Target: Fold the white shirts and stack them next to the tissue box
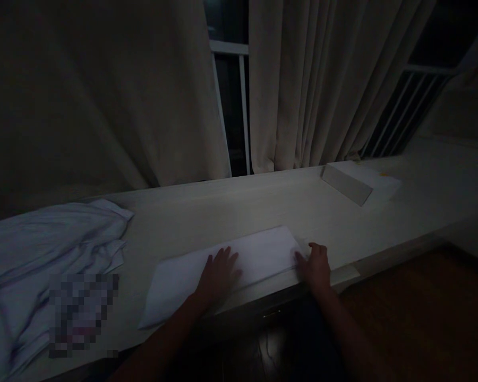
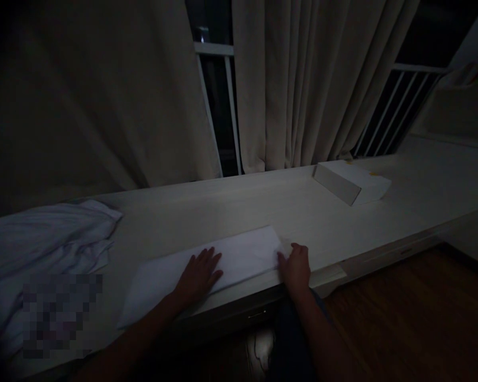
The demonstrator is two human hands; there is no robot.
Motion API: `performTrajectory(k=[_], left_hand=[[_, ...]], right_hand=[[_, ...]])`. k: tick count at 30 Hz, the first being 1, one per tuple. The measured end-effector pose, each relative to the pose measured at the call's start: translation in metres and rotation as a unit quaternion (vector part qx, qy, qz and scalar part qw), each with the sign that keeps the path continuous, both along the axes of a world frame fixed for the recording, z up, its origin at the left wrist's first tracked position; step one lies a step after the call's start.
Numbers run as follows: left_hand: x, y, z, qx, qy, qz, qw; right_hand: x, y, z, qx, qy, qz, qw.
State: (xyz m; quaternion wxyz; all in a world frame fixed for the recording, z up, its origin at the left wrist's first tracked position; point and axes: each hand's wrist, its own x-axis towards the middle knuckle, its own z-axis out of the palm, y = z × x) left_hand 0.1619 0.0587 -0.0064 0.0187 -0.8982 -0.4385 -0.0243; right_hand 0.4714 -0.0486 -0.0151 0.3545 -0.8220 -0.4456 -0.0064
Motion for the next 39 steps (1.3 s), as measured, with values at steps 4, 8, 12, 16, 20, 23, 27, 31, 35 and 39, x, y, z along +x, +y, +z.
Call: performTrajectory(k=[4,8,12,16,20,23,27,31,35,39], left_hand=[[0.007,-0.005,-0.019,0.026,-0.017,0.02,0.999],[0.006,-0.009,-0.026,0.061,-0.013,0.011,0.998],[0.005,-0.009,-0.023,0.048,-0.009,0.022,0.999],[0.006,-0.009,-0.022,0.036,-0.02,0.023,0.999],[0.007,-0.009,-0.022,0.021,-0.023,0.032,0.999],[0.006,-0.009,-0.022,0.008,-0.02,0.038,0.999],[0.009,-0.005,-0.019,-0.015,-0.004,0.047,0.999],[0.035,0.0,-0.01,-0.004,0.006,0.02,1.0],[0.078,0.007,-0.01,-0.015,-0.034,-0.027,0.999],[0.092,0.018,-0.02,-0.029,-0.061,0.002,0.998]], right_hand=[[-0.072,0.002,0.0,0.021,-0.153,0.286,0.946],[-0.125,0.018,-0.013,-0.042,-0.182,0.442,0.877],[-0.123,0.046,-0.017,-0.096,-0.169,0.432,0.881],[-0.093,0.075,-0.015,-0.138,-0.159,0.423,0.882],[-0.054,0.101,-0.019,-0.178,-0.151,0.377,0.896],[-0.022,0.114,-0.026,-0.184,-0.151,0.328,0.914],[0.005,0.122,-0.035,-0.175,-0.146,0.27,0.936],[0.008,0.121,-0.038,-0.166,-0.164,0.258,0.937],[0.004,0.118,-0.035,-0.153,-0.181,0.252,0.938],[0.004,0.117,-0.033,-0.151,-0.178,0.251,0.939]])
